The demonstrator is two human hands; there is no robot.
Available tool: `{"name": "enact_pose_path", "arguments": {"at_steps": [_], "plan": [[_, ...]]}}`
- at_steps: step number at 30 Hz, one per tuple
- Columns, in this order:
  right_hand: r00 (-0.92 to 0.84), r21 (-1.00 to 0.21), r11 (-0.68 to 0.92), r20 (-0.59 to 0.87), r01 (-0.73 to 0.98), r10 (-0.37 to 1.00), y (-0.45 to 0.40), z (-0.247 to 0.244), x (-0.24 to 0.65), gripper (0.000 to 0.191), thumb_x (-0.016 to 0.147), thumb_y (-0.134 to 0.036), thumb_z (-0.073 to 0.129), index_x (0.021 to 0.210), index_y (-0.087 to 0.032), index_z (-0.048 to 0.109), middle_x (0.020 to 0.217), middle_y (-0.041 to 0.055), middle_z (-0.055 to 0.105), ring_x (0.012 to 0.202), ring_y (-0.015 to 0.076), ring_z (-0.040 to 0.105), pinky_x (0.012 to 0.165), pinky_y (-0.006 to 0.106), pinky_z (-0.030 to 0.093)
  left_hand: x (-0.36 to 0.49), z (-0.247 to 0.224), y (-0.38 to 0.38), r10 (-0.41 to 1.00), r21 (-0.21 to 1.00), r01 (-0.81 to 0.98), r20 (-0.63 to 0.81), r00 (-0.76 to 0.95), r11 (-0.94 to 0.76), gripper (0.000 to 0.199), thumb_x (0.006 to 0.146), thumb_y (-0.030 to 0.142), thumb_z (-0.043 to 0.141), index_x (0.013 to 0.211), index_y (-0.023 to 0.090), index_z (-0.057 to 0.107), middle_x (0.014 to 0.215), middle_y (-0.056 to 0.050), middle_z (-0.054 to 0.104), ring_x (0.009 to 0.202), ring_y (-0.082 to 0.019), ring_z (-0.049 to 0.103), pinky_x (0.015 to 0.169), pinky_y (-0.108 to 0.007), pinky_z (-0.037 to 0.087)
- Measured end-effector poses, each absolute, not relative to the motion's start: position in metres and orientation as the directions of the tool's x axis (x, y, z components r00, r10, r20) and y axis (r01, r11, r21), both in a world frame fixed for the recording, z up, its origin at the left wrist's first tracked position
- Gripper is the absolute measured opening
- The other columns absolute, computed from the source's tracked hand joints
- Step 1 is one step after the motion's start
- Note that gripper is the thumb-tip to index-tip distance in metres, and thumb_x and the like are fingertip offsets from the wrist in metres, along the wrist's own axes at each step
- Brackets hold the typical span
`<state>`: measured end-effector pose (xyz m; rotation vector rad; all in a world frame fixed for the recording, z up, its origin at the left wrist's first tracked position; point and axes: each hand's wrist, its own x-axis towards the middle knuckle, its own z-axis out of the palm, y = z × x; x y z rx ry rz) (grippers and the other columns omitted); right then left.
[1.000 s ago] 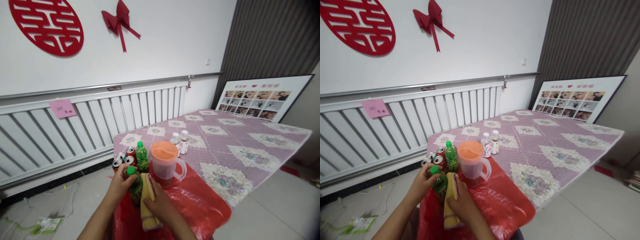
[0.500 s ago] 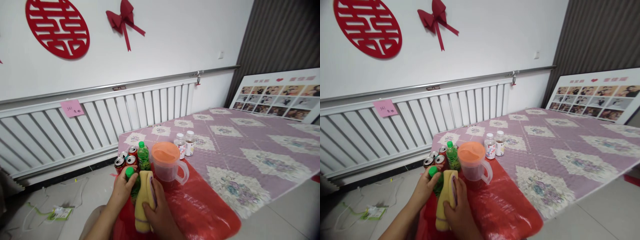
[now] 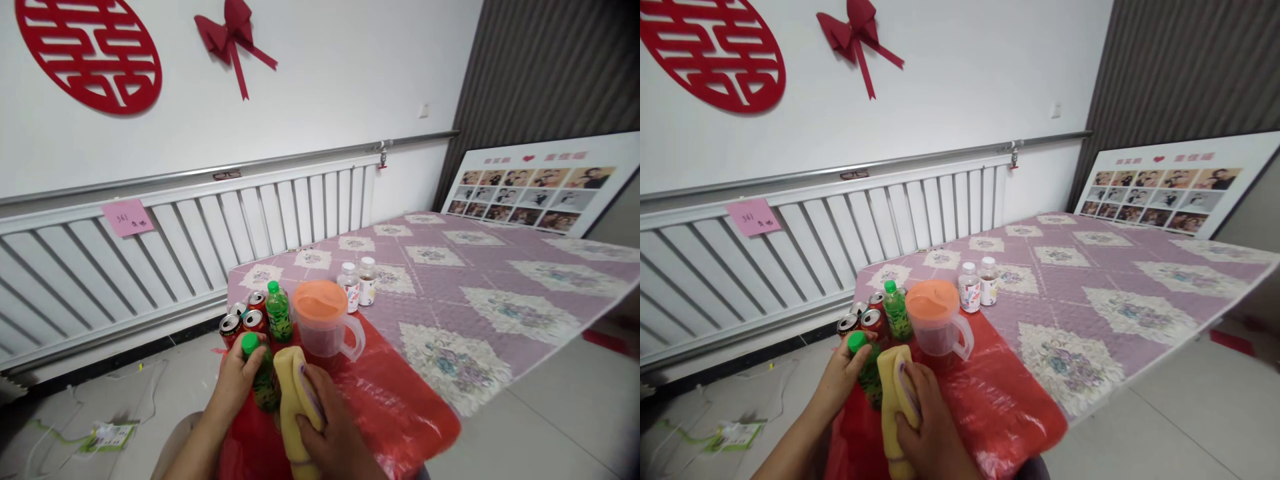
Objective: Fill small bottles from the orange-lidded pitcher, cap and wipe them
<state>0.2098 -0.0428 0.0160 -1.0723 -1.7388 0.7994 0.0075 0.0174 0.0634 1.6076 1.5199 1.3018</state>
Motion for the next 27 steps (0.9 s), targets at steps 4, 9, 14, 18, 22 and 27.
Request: {"name": "enact_pose_path", "arguments": {"at_steps": [4, 9, 14, 18, 22, 27], "plan": [[-0.158, -0.891, 0.251, 0.205, 0.378, 0.966, -0.046, 0.029, 0.253, 0.067, 0.077, -0.019, 0.052, 0.143, -0.024, 0.043, 0.149, 0.0100, 0.045, 0.136, 0.0246, 0.044, 0.112, 0.046, 0.036, 0.007, 0.062, 0.017, 0.952, 0.887, 0.418, 0.275, -0.133, -0.198, 0.031, 0.080, 0.044, 0.060, 0.100, 0.021, 0.065, 0.101, -0.007, 0.073, 0.093, -0.025, 0.067, 0.079, -0.035, 0.052], [-0.137, -0.822, 0.186, 0.132, 0.539, 0.982, -0.051, 0.016, 0.298, 0.066, 0.078, -0.022, 0.051, 0.144, -0.022, 0.044, 0.148, 0.0108, 0.046, 0.138, 0.0263, 0.041, 0.114, 0.049, 0.031, 0.007, 0.062, 0.015, 0.954, 0.881, 0.431, 0.272, -0.126, -0.194, 0.032, 0.081, 0.045, 0.058, 0.100, 0.021, 0.064, 0.100, -0.006, 0.073, 0.092, -0.025, 0.066, 0.079, -0.035, 0.051], [-0.062, -0.667, 0.118, 0.108, 0.736, 0.992, -0.055, 0.003, 0.305, 0.064, 0.079, -0.020, 0.050, 0.143, -0.019, 0.046, 0.140, 0.0152, 0.051, 0.127, 0.0289, 0.053, 0.104, 0.046, 0.045, 0.007, 0.060, 0.016, 0.949, 0.873, 0.444, 0.287, -0.129, -0.203, 0.032, 0.081, 0.046, 0.058, 0.100, 0.021, 0.064, 0.099, -0.006, 0.072, 0.093, -0.025, 0.066, 0.083, -0.036, 0.050], [0.007, -0.537, 0.027, 0.062, 0.843, 0.998, -0.056, 0.008, 0.294, 0.063, 0.077, -0.021, 0.058, 0.140, -0.018, 0.052, 0.142, 0.0177, 0.050, 0.126, 0.0340, 0.053, 0.103, 0.047, 0.045, 0.006, 0.058, 0.017, 0.945, 0.866, 0.451, 0.301, -0.127, -0.215, 0.032, 0.082, 0.046, 0.058, 0.100, 0.021, 0.064, 0.099, -0.006, 0.071, 0.094, -0.025, 0.065, 0.084, -0.037, 0.049], [-0.023, -0.522, -0.023, -0.082, 0.852, 0.996, -0.060, 0.021, 0.283, 0.075, 0.072, -0.034, 0.068, 0.143, -0.020, 0.049, 0.152, 0.0157, 0.041, 0.135, 0.0388, 0.043, 0.109, 0.050, 0.038, 0.006, 0.059, 0.017, 0.951, 0.873, 0.443, 0.286, -0.121, -0.206, 0.033, 0.082, 0.047, 0.057, 0.101, 0.020, 0.063, 0.099, -0.006, 0.071, 0.093, -0.025, 0.064, 0.085, -0.037, 0.049], [-0.098, -0.560, 0.041, -0.073, 0.827, 0.993, -0.060, 0.024, 0.285, 0.059, 0.087, -0.045, 0.053, 0.137, -0.014, 0.056, 0.152, 0.0166, 0.042, 0.138, 0.0352, 0.040, 0.112, 0.048, 0.034, 0.006, 0.059, 0.017, 0.956, 0.883, 0.427, 0.268, -0.117, -0.195, 0.034, 0.081, 0.048, 0.057, 0.101, 0.020, 0.062, 0.100, -0.007, 0.070, 0.095, -0.025, 0.063, 0.086, -0.038, 0.047]]}}
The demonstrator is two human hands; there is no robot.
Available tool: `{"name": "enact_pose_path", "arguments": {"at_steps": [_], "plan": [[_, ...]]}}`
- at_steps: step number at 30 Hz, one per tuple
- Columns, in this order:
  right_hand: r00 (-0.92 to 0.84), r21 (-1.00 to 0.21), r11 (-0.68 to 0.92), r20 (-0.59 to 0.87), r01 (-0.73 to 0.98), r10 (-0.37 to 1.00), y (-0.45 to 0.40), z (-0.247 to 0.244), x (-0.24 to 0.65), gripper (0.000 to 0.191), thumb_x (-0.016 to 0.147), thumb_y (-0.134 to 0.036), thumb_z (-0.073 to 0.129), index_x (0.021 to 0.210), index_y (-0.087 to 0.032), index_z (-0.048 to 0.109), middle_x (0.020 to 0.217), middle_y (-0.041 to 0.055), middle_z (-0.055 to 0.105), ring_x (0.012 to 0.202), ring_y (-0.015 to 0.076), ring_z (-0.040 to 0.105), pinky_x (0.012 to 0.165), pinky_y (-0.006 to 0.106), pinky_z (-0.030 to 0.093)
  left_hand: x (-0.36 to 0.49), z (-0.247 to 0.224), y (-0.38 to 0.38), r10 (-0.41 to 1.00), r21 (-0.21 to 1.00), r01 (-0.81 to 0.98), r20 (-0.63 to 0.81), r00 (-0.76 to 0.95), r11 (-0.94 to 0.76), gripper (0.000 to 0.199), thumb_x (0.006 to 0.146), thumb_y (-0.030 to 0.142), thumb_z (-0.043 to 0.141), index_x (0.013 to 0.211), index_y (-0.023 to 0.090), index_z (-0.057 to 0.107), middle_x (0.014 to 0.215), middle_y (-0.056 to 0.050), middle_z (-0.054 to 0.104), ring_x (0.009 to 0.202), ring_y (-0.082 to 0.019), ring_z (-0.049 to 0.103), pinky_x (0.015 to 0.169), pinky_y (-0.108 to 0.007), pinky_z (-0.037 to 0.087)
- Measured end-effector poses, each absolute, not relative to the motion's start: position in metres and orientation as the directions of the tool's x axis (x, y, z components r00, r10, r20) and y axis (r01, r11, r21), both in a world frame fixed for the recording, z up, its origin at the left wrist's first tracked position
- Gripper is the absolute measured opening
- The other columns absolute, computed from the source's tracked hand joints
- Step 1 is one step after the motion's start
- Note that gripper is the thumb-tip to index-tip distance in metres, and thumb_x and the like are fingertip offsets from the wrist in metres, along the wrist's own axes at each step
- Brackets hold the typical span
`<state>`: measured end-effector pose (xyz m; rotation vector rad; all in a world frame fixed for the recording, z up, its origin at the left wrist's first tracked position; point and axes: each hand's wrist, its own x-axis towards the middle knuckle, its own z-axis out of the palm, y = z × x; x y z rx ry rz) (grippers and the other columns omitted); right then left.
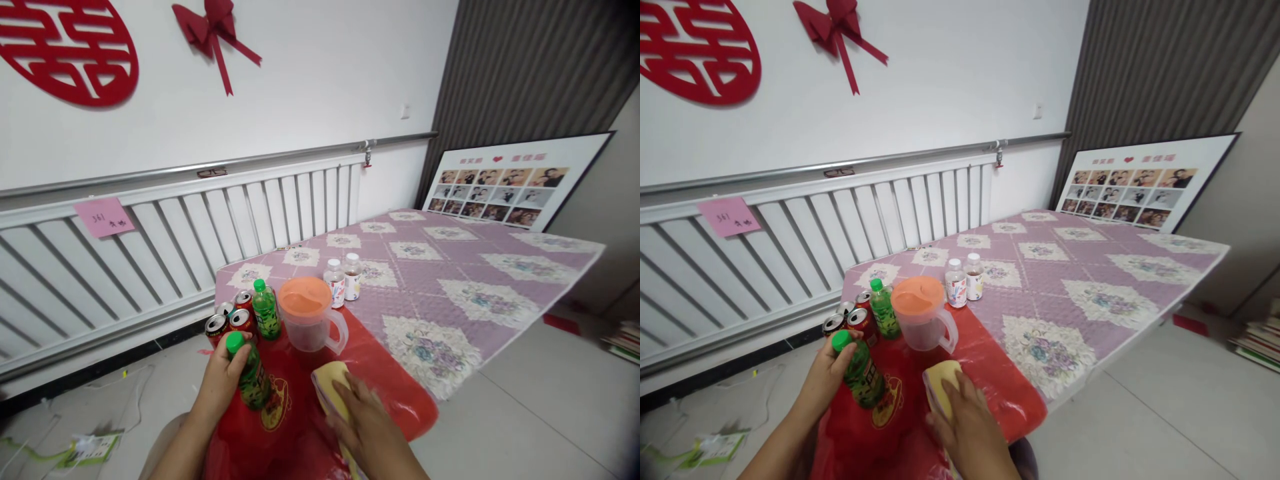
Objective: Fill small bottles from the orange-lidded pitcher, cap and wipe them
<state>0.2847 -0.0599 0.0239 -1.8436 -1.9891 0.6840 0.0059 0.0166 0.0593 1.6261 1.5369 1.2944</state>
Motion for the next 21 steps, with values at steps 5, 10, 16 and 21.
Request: {"name": "enact_pose_path", "arguments": {"at_steps": [5, 10, 16, 21], "plan": [[-0.033, -0.546, 0.066, 0.071, 0.835, 0.997, -0.054, 0.013, 0.289, 0.052, 0.090, -0.038, 0.047, 0.133, -0.013, 0.059, 0.141, 0.0170, 0.055, 0.129, 0.0316, 0.051, 0.109, 0.045, 0.039, 0.005, 0.057, 0.017, 0.957, 0.888, 0.419, 0.263, -0.119, -0.192, 0.035, 0.081, 0.048, 0.058, 0.101, 0.020, 0.062, 0.100, -0.008, 0.069, 0.096, -0.026, 0.062, 0.087, -0.039, 0.047], [-0.014, -0.529, -0.011, -0.043, 0.849, 0.999, -0.053, 0.009, 0.276, 0.069, 0.081, -0.037, 0.059, 0.143, -0.009, 0.047, 0.151, 0.0206, 0.040, 0.139, 0.0350, 0.039, 0.113, 0.045, 0.035, 0.006, 0.057, 0.017, 0.960, 0.894, 0.409, 0.250, -0.125, -0.180, 0.036, 0.081, 0.048, 0.058, 0.102, 0.020, 0.061, 0.100, -0.008, 0.070, 0.096, -0.026, 0.062, 0.087, -0.039, 0.047], [-0.014, -0.540, -0.017, -0.053, 0.841, 0.998, -0.052, 0.001, 0.266, 0.071, 0.078, -0.023, 0.058, 0.146, -0.008, 0.042, 0.155, 0.0209, 0.033, 0.141, 0.0328, 0.037, 0.112, 0.040, 0.037, 0.007, 0.058, 0.017, 0.959, 0.896, 0.405, 0.252, -0.129, -0.181, 0.036, 0.079, 0.048, 0.059, 0.101, 0.019, 0.061, 0.099, -0.008, 0.070, 0.096, -0.026, 0.063, 0.087, -0.038, 0.047], [-0.021, -0.579, 0.008, -0.016, 0.815, 1.000, -0.049, -0.012, 0.273, 0.071, 0.077, -0.017, 0.056, 0.146, -0.008, 0.041, 0.154, 0.0219, 0.034, 0.141, 0.0306, 0.036, 0.112, 0.041, 0.036, 0.006, 0.058, 0.018, 0.960, 0.893, 0.414, 0.250, -0.128, -0.178, 0.038, 0.079, 0.049, 0.058, 0.102, 0.019, 0.061, 0.102, -0.009, 0.070, 0.096, -0.027, 0.063, 0.088, -0.039, 0.047]]}}
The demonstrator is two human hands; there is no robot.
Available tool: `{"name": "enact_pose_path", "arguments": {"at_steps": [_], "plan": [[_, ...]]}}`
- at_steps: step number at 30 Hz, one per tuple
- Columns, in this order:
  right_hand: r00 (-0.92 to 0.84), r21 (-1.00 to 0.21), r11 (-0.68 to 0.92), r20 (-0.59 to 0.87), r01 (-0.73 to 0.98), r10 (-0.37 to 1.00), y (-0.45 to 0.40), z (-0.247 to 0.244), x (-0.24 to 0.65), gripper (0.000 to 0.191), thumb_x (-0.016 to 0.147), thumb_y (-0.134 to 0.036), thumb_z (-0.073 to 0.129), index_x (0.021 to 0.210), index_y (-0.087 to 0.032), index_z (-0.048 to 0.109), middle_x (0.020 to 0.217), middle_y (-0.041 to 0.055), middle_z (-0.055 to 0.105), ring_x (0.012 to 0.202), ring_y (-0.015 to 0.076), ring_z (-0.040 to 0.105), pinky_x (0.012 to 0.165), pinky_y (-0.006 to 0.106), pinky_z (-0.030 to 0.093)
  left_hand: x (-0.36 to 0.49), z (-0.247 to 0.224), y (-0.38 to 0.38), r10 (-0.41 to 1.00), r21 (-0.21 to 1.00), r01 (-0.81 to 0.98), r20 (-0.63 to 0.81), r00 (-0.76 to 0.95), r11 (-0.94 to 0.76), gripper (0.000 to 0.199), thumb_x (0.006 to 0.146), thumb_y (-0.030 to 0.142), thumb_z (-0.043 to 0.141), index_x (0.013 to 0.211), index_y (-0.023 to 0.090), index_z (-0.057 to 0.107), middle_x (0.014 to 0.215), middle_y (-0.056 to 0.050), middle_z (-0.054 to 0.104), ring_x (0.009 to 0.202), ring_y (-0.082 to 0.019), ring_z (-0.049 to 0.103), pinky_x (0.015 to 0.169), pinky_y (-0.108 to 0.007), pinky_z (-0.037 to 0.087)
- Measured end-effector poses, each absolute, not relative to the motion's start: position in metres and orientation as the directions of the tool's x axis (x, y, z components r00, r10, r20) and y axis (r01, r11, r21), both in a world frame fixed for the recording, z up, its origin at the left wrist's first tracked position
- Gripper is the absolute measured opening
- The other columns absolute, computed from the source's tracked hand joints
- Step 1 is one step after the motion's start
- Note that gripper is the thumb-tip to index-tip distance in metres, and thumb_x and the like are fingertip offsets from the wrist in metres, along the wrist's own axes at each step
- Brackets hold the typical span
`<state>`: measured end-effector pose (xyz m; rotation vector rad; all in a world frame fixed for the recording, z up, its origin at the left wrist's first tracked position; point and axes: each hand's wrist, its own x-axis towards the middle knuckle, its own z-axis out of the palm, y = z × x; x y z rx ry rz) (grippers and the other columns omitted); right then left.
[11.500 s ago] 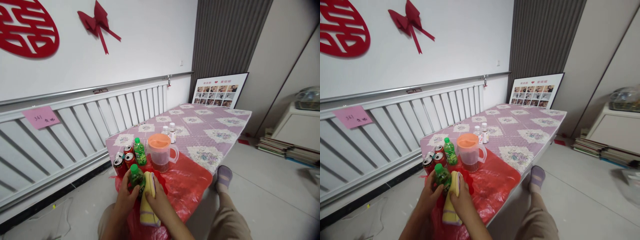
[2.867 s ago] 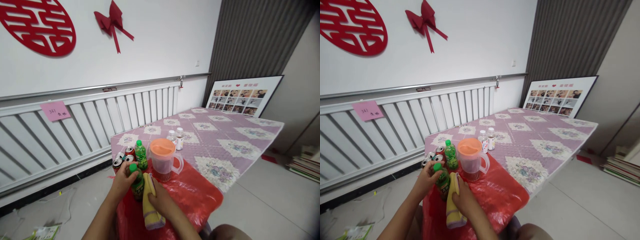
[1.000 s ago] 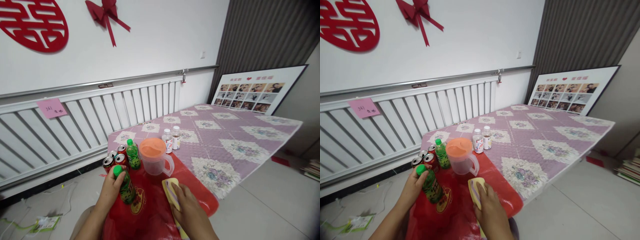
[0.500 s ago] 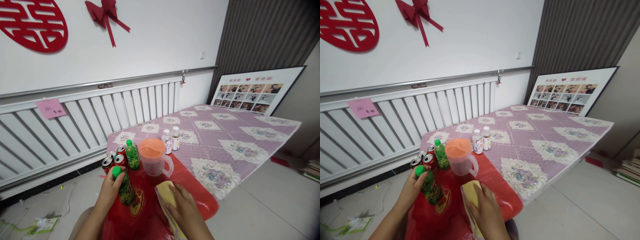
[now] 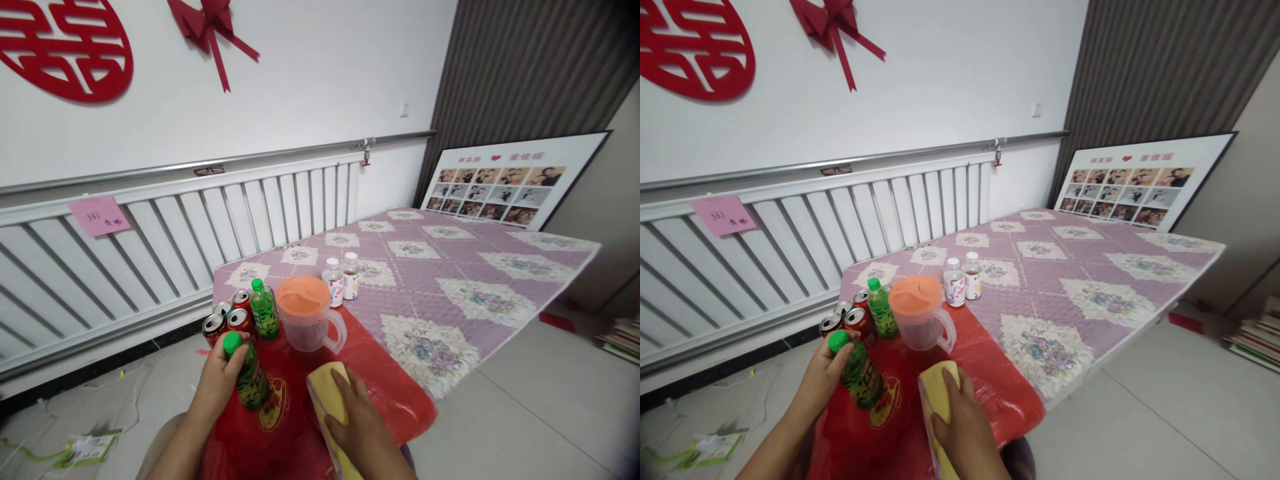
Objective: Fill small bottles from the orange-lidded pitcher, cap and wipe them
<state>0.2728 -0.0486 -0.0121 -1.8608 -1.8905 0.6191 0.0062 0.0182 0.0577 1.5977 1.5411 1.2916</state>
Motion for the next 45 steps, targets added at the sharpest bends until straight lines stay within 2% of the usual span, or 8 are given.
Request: {"name": "enact_pose_path", "arguments": {"at_steps": [7, 12, 18, 22, 25, 29, 37, 45], "plan": [[-0.028, -0.637, 0.035, 0.022, 0.770, 0.999, -0.051, -0.009, 0.290, 0.070, 0.075, -0.017, 0.057, 0.143, -0.008, 0.043, 0.153, 0.0213, 0.035, 0.140, 0.0280, 0.038, 0.113, 0.039, 0.035, 0.007, 0.058, 0.017, 0.956, 0.893, 0.410, 0.261, -0.135, -0.186, 0.036, 0.079, 0.048, 0.059, 0.100, 0.019, 0.063, 0.103, -0.008, 0.070, 0.095, -0.026, 0.064, 0.085, -0.038, 0.048], [-0.049, -0.562, 0.017, -0.041, 0.827, 0.998, -0.052, 0.001, 0.292, 0.070, 0.076, -0.017, 0.058, 0.143, -0.009, 0.045, 0.155, 0.0185, 0.035, 0.141, 0.0273, 0.037, 0.114, 0.037, 0.033, 0.006, 0.056, 0.019, 0.957, 0.893, 0.409, 0.259, -0.129, -0.187, 0.037, 0.079, 0.048, 0.059, 0.101, 0.019, 0.062, 0.104, -0.009, 0.070, 0.096, -0.026, 0.064, 0.086, -0.039, 0.048], [-0.024, -0.439, 0.027, 0.014, 0.898, 1.000, -0.054, 0.012, 0.289, 0.065, 0.079, -0.028, 0.060, 0.141, -0.015, 0.050, 0.151, 0.0156, 0.043, 0.139, 0.0322, 0.040, 0.113, 0.046, 0.034, 0.006, 0.057, 0.018, 0.957, 0.885, 0.424, 0.265, -0.118, -0.193, 0.036, 0.081, 0.049, 0.057, 0.101, 0.019, 0.061, 0.101, -0.008, 0.070, 0.098, -0.027, 0.063, 0.088, -0.040, 0.047], [0.028, -0.423, -0.027, -0.004, 0.906, 1.000, -0.055, 0.019, 0.278, 0.068, 0.079, -0.033, 0.061, 0.145, -0.021, 0.046, 0.156, 0.0128, 0.035, 0.144, 0.0360, 0.029, 0.110, 0.055, 0.035, 0.006, 0.057, 0.018, 0.958, 0.884, 0.431, 0.259, -0.124, -0.183, 0.037, 0.080, 0.050, 0.057, 0.101, 0.020, 0.060, 0.105, -0.009, 0.070, 0.100, -0.027, 0.063, 0.089, -0.040, 0.047], [0.002, -0.429, -0.012, -0.024, 0.903, 1.000, -0.055, 0.014, 0.268, 0.075, 0.076, -0.027, 0.063, 0.148, -0.028, 0.041, 0.159, 0.0086, 0.028, 0.146, 0.0364, 0.021, 0.110, 0.059, 0.031, 0.006, 0.056, 0.019, 0.958, 0.884, 0.432, 0.258, -0.128, -0.180, 0.037, 0.080, 0.051, 0.058, 0.100, 0.020, 0.061, 0.106, -0.009, 0.070, 0.101, -0.028, 0.063, 0.089, -0.040, 0.047], [-0.079, -0.414, 0.075, 0.008, 0.907, 0.997, -0.053, 0.000, 0.263, 0.074, 0.075, -0.020, 0.062, 0.145, -0.034, 0.044, 0.159, 0.0049, 0.027, 0.147, 0.0364, 0.019, 0.110, 0.063, 0.027, 0.005, 0.055, 0.019, 0.957, 0.883, 0.433, 0.260, -0.127, -0.182, 0.038, 0.079, 0.052, 0.059, 0.100, 0.020, 0.061, 0.107, -0.010, 0.071, 0.101, -0.029, 0.064, 0.089, -0.041, 0.048], [-0.085, -0.365, 0.072, -0.018, 0.928, 0.996, -0.053, 0.006, 0.261, 0.074, 0.073, -0.017, 0.064, 0.145, -0.028, 0.045, 0.158, 0.0090, 0.029, 0.146, 0.0349, 0.022, 0.110, 0.058, 0.030, 0.006, 0.057, 0.020, 0.953, 0.882, 0.429, 0.274, -0.133, -0.194, 0.038, 0.078, 0.051, 0.060, 0.098, 0.019, 0.063, 0.106, -0.011, 0.072, 0.097, -0.029, 0.065, 0.088, -0.042, 0.049], [-0.018, -0.492, -0.027, -0.088, 0.870, 0.996, -0.051, 0.007, 0.268, 0.070, 0.076, -0.024, 0.061, 0.145, -0.026, 0.045, 0.160, 0.0095, 0.025, 0.146, 0.0349, 0.024, 0.108, 0.060, 0.032, 0.002, 0.061, 0.019, 0.968, 0.885, 0.419, 0.246, -0.054, -0.202, 0.041, 0.078, 0.052, 0.061, 0.101, 0.019, 0.063, 0.103, -0.009, 0.070, 0.094, -0.027, 0.064, 0.086, -0.040, 0.051]]}}
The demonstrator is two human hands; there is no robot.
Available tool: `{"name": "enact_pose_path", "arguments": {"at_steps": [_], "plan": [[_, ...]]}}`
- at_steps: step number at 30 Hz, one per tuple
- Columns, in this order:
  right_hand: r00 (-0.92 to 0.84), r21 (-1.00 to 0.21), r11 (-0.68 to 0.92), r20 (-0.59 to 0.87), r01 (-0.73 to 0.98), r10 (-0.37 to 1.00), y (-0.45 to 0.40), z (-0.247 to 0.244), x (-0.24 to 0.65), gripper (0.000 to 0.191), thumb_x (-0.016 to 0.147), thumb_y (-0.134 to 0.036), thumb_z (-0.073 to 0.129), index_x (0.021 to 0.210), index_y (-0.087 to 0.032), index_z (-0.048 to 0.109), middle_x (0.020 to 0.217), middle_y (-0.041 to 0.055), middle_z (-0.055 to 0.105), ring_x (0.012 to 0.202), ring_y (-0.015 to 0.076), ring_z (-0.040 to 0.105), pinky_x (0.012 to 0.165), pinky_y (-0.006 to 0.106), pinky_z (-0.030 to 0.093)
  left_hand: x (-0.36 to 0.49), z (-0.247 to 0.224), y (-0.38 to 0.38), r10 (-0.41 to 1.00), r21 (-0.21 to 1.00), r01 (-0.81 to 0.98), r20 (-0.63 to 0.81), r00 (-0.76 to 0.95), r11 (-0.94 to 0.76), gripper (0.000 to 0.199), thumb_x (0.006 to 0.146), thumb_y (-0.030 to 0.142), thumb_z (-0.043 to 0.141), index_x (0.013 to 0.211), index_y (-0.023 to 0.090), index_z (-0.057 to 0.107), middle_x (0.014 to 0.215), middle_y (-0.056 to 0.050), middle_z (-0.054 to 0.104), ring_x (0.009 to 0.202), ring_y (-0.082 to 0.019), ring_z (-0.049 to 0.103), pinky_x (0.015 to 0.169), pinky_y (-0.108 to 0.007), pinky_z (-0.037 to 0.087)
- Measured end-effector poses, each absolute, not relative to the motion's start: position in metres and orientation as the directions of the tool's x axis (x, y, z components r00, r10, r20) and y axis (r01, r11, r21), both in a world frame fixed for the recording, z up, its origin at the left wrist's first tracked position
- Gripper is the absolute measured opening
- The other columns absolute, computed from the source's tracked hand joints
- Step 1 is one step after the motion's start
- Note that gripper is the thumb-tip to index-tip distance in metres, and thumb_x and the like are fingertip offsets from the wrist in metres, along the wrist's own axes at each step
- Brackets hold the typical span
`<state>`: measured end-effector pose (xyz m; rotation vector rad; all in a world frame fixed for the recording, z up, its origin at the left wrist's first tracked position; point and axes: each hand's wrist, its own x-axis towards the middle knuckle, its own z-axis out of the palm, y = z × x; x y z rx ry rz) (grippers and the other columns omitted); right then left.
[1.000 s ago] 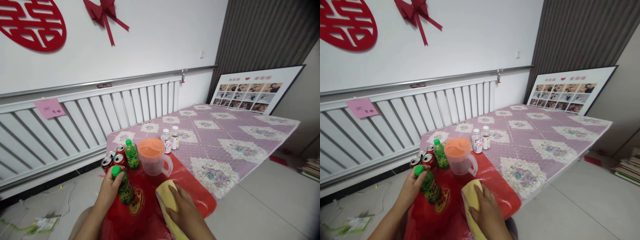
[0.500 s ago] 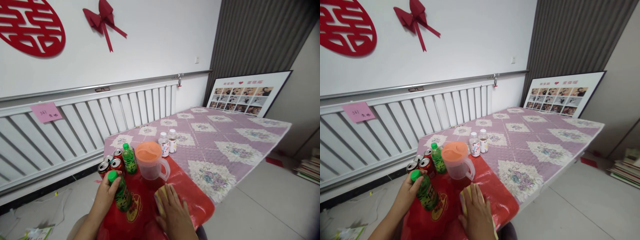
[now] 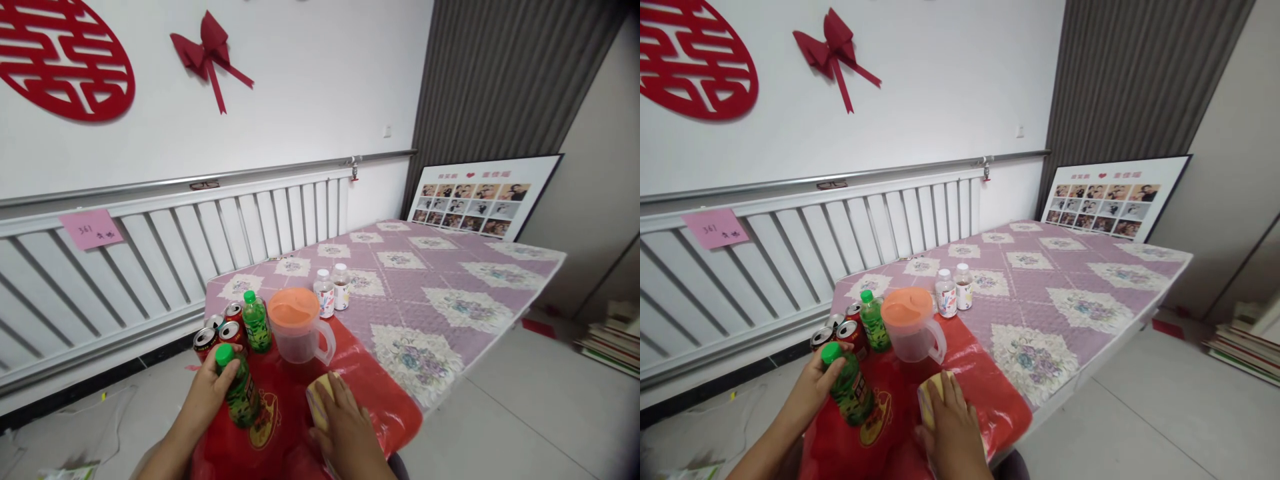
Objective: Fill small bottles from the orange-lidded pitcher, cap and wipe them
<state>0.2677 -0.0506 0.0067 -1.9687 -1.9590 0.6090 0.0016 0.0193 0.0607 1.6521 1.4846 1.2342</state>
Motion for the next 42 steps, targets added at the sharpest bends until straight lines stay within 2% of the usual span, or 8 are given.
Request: {"name": "enact_pose_path", "arguments": {"at_steps": [2, 6, 11, 17, 27, 30, 36, 42], "plan": [[-0.026, -0.546, -0.017, -0.071, 0.837, 0.997, -0.048, 0.008, 0.273, 0.064, 0.080, -0.029, 0.059, 0.143, -0.021, 0.048, 0.157, 0.0127, 0.032, 0.144, 0.0351, 0.029, 0.108, 0.058, 0.033, -0.001, 0.063, 0.018, 0.970, 0.885, 0.410, 0.244, -0.002, -0.221, 0.042, 0.079, 0.051, 0.062, 0.107, 0.019, 0.061, 0.109, -0.009, 0.068, 0.100, -0.027, 0.063, 0.089, -0.040, 0.050], [-0.022, -0.683, 0.085, 0.101, 0.726, 0.995, -0.039, 0.005, 0.285, 0.054, 0.088, -0.038, 0.050, 0.136, -0.014, 0.055, 0.143, 0.0159, 0.053, 0.134, 0.0290, 0.047, 0.111, 0.047, 0.036, -0.008, 0.063, 0.012, 0.975, 0.911, 0.348, 0.219, 0.046, -0.221, 0.050, 0.081, 0.047, 0.063, 0.122, 0.021, 0.052, 0.124, -0.011, 0.062, 0.114, -0.027, 0.059, 0.097, -0.041, 0.048], [0.035, -0.778, 0.131, 0.193, 0.615, 0.981, -0.029, -0.006, 0.294, 0.049, 0.087, -0.035, 0.048, 0.128, -0.013, 0.061, 0.130, 0.0137, 0.064, 0.122, 0.0261, 0.058, 0.107, 0.042, 0.042, -0.014, 0.048, 0.006, 0.985, 0.942, 0.289, 0.174, 0.023, -0.173, 0.063, 0.076, 0.043, 0.071, 0.129, 0.020, 0.046, 0.122, -0.011, 0.065, 0.117, -0.029, 0.061, 0.100, -0.040, 0.048], [0.060, -0.798, 0.121, 0.194, 0.590, 0.979, -0.029, -0.004, 0.296, 0.048, 0.086, -0.036, 0.045, 0.125, -0.014, 0.064, 0.126, 0.0140, 0.067, 0.118, 0.0265, 0.061, 0.104, 0.043, 0.044, -0.010, 0.037, 0.002, 0.986, 0.933, 0.327, 0.166, -0.027, -0.148, 0.071, 0.071, 0.036, 0.074, 0.132, 0.018, 0.043, 0.127, -0.013, 0.063, 0.118, -0.029, 0.061, 0.104, -0.042, 0.046], [0.144, -0.844, 0.121, 0.227, 0.522, 0.963, -0.026, -0.003, 0.298, 0.041, 0.086, -0.037, 0.047, 0.116, -0.019, 0.068, 0.120, 0.0114, 0.070, 0.112, 0.0253, 0.065, 0.100, 0.041, 0.048, -0.002, 0.039, 0.001, 0.958, 0.890, 0.430, 0.238, -0.159, -0.150, 0.061, 0.064, 0.037, 0.075, 0.117, 0.018, 0.053, 0.109, -0.009, 0.069, 0.104, -0.029, 0.067, 0.094, -0.044, 0.052], [0.152, -0.842, 0.133, 0.245, 0.523, 0.958, -0.025, -0.004, 0.300, 0.041, 0.086, -0.037, 0.047, 0.115, -0.018, 0.068, 0.118, 0.0116, 0.071, 0.110, 0.0256, 0.065, 0.099, 0.041, 0.050, -0.006, 0.042, -0.002, 0.959, 0.917, 0.375, 0.216, -0.182, -0.135, 0.059, 0.063, 0.038, 0.076, 0.115, 0.018, 0.053, 0.108, -0.009, 0.069, 0.103, -0.028, 0.067, 0.093, -0.042, 0.053], [0.240, -0.865, 0.143, 0.287, 0.481, 0.927, -0.025, -0.005, 0.302, 0.043, 0.086, -0.040, 0.047, 0.116, -0.016, 0.067, 0.120, 0.0144, 0.069, 0.113, 0.0273, 0.064, 0.101, 0.045, 0.048, -0.015, 0.068, -0.010, 0.970, 0.964, 0.234, 0.168, -0.174, -0.125, 0.068, 0.068, 0.040, 0.076, 0.127, 0.020, 0.049, 0.119, -0.010, 0.067, 0.111, -0.028, 0.064, 0.092, -0.038, 0.054], [0.306, -0.958, 0.182, 0.246, 0.223, 0.920, -0.032, 0.000, 0.300, 0.043, 0.086, -0.046, 0.054, 0.119, -0.019, 0.062, 0.119, 0.0149, 0.069, 0.107, 0.0262, 0.066, 0.096, 0.043, 0.051, -0.007, 0.104, -0.019, 0.984, 0.987, 0.030, 0.162, -0.076, -0.160, 0.081, 0.067, 0.041, 0.082, 0.137, 0.027, 0.044, 0.132, -0.009, 0.062, 0.119, -0.030, 0.060, 0.095, -0.038, 0.054]]}}
